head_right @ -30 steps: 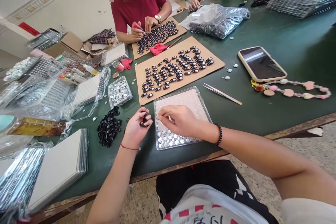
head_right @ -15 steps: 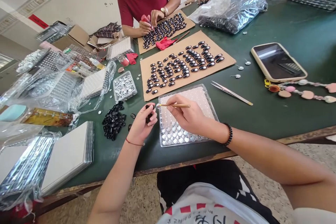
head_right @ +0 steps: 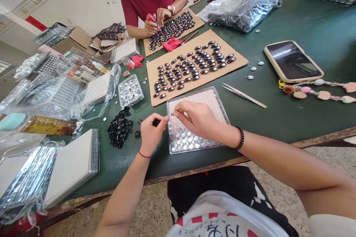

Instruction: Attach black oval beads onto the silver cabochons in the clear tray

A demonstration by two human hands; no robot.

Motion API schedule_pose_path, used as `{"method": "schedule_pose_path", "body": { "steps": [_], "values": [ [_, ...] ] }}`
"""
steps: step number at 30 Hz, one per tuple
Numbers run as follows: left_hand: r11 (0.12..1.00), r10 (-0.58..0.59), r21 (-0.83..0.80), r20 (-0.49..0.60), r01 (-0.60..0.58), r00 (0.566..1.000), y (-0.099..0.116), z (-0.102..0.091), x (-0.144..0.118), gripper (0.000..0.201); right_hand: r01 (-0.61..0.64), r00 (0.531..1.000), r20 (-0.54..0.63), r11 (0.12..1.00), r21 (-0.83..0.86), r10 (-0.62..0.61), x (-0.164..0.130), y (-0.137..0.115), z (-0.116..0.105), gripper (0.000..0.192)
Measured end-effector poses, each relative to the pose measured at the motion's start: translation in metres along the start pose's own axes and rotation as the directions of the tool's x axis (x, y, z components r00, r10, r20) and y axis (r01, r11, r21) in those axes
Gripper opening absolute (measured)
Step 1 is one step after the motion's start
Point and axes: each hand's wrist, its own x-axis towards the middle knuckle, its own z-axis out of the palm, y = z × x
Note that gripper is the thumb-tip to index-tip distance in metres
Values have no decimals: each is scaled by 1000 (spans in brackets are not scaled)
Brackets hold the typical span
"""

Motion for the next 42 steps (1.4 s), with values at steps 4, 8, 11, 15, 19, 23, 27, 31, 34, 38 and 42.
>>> {"method": "schedule_pose_path", "body": {
  "steps": [4,8,11,15,19,23,27,31,34,38,42],
  "values": [
    [994,16,106,60,-22,998,0,2,-1,30,39,999,4,999,-20,-39,-1,1,4,14],
    [992,-23,128,110,9,994,-5,4,3,24,78,997,14,997,-25,-78,-2,1,7,14],
    [995,-40,93,175,24,984,-6,4,5,23,110,993,43,994,-21,-109,-2,-1,7,15],
    [999,-38,9,203,37,978,-4,2,6,25,110,992,57,994,-3,-110,-2,-1,6,14],
    [991,-100,-68,198,116,975,-4,0,6,25,94,992,82,996,6,-95,0,-1,5,14],
    [995,-94,1,180,95,979,-7,-2,8,26,70,993,99,998,6,-71,1,1,6,13],
    [996,-2,85,172,-12,985,-10,-2,9,25,14,994,107,1000,20,-16,2,4,8,15],
    [991,-60,-95,299,92,952,-12,3,9,25,-151,971,198,985,87,131,6,6,9,18],
    [937,-136,-250,380,244,915,-13,4,11,24,-202,958,229,972,118,171,8,9,8,18],
    [819,-182,-448,391,359,902,-14,2,15,24,-180,971,165,983,36,172,9,14,5,16],
    [821,-223,-464,274,332,935,-11,7,13,28,-226,974,60,964,144,219,11,16,4,19]
  ]
}}
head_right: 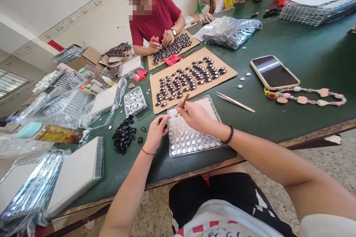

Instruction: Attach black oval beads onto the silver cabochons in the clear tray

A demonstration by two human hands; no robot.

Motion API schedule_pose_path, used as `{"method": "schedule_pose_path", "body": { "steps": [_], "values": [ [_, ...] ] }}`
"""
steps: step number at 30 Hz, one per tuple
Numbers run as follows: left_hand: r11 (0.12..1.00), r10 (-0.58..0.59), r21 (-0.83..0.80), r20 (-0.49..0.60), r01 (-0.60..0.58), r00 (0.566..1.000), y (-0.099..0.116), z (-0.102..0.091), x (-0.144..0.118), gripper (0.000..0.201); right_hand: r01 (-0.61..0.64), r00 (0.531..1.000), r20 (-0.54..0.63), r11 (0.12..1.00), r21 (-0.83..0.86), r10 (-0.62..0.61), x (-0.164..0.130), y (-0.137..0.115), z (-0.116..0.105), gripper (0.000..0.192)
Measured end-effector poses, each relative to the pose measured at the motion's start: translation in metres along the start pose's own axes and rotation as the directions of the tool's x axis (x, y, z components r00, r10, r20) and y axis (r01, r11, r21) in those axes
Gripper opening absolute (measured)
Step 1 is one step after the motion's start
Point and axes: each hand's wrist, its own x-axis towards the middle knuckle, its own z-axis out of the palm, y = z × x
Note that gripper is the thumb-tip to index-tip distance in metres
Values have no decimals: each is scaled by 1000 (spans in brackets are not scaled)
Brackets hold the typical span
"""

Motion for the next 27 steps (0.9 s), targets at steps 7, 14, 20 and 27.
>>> {"method": "schedule_pose_path", "body": {
  "steps": [7,14,20,27],
  "values": [
    [993,78,91,-21,-76,997,0,14,-8,29,-120,993,30,953,277,117,-3,-1,8,22],
    [972,154,182,-11,-149,988,-1,21,-12,26,-187,981,37,882,432,189,-3,0,7,25],
    [957,236,207,-158,-202,959,19,-11,11,26,-142,945,-149,773,618,292,6,4,-9,23],
    [974,217,69,-568,-217,794,33,-84,62,31,-164,943,-127,759,630,308,6,6,-8,21]
  ]
}}
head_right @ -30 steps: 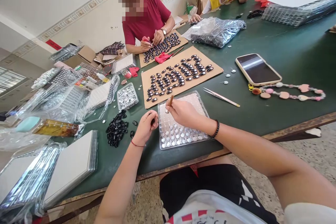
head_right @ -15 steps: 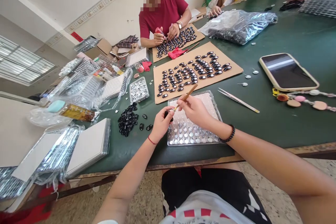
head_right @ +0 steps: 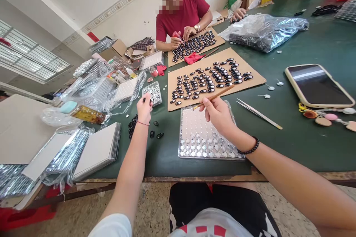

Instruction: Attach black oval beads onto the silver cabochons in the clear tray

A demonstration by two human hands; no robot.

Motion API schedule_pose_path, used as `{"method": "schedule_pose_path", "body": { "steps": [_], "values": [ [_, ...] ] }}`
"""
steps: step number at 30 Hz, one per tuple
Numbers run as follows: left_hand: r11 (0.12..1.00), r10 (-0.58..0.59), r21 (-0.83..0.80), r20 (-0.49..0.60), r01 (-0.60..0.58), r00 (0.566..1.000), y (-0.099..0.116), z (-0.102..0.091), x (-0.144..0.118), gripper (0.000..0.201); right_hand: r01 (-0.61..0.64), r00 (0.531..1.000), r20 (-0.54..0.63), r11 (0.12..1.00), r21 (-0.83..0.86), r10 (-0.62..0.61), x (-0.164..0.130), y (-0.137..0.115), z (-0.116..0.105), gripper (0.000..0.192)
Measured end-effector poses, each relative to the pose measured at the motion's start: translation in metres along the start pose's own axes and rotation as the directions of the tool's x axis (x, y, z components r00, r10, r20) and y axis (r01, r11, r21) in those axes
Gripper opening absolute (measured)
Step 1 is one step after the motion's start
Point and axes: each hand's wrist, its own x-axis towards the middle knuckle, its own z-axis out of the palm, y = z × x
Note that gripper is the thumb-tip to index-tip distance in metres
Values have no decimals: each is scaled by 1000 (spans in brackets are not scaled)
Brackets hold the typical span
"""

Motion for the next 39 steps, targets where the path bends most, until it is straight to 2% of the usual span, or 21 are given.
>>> {"method": "schedule_pose_path", "body": {
  "steps": [2,4,6,9,11,12,17,20,23,28,32,39],
  "values": [
    [998,-45,-47,67,49,997,-8,4,-14,29,-2,1000,-6,1000,1,2,-1,-1,2,20],
    [990,-101,-76,215,119,971,-13,13,-41,30,11,1000,-8,1000,-6,-12,-2,-3,3,19],
    [975,-168,-76,374,210,912,-13,21,-69,31,24,1000,4,999,-29,-24,-4,-5,5,19],
    [946,-249,-26,583,324,774,-8,30,-95,27,53,997,54,995,-89,-49,-8,-5,8,19],
    [941,-267,14,649,339,713,-5,34,-101,26,111,991,92,979,-169,-96,-11,-4,9,19],
    [946,-266,39,658,321,705,-5,35,-102,25,153,985,116,962,-227,-129,-13,-2,9,19],
    [970,-240,189,644,153,727,-8,37,-107,25,394,912,323,759,-518,-253,-18,3,8,17],
    [967,-208,247,627,62,751,-10,37,-109,28,487,864,424,665,-567,-272,-20,3,9,16],
    [966,-158,260,642,-18,750,-11,35,-110,35,537,831,491,609,-584,-262,-22,2,9,16],
    [963,-128,258,692,-78,711,-11,33,-109,35,573,801,549,573,-586,-239,-24,3,9,16],
    [961,-117,259,698,-97,707,-12,32,-108,34,582,795,560,555,-594,-234,-24,5,8,14],
    [964,-187,265,692,-5,697,-12,33,-108,36,595,789,557,548,-588,-259,-25,4,8,13]
  ]
}}
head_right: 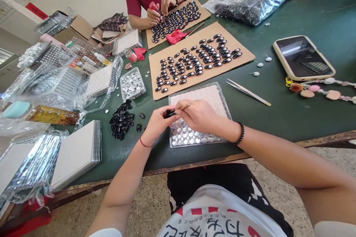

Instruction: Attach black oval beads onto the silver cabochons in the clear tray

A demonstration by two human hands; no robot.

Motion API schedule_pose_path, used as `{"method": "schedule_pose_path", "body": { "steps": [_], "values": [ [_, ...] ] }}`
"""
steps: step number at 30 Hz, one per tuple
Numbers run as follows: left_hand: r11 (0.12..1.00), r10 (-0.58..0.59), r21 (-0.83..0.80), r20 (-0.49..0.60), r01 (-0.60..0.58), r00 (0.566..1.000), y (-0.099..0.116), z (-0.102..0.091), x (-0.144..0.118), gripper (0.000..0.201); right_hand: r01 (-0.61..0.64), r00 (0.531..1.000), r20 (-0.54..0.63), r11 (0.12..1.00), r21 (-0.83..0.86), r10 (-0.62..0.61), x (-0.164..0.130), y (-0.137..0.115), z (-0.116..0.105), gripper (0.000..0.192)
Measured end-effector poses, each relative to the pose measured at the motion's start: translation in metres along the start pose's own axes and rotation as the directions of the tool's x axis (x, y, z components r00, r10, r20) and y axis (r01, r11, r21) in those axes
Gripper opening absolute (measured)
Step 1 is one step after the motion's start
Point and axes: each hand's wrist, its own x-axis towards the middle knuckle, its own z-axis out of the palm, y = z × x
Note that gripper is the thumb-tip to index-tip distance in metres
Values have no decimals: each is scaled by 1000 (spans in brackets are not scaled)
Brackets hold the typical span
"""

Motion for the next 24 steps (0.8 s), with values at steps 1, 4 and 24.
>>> {"method": "schedule_pose_path", "body": {
  "steps": [1,4,24],
  "values": [
    [1000,-8,-20,8,8,1000,1,0,0,36,4,1000,-11,1000,-2,-4,0,0,0,13],
    [997,-8,-83,19,9,1000,4,1,-1,35,24,999,-23,1000,-18,-24,0,-1,-1,13],
    [912,-45,-408,5,43,999,8,-2,-5,20,-354,794,145,254,900,590,19,4,-22,21]
  ]
}}
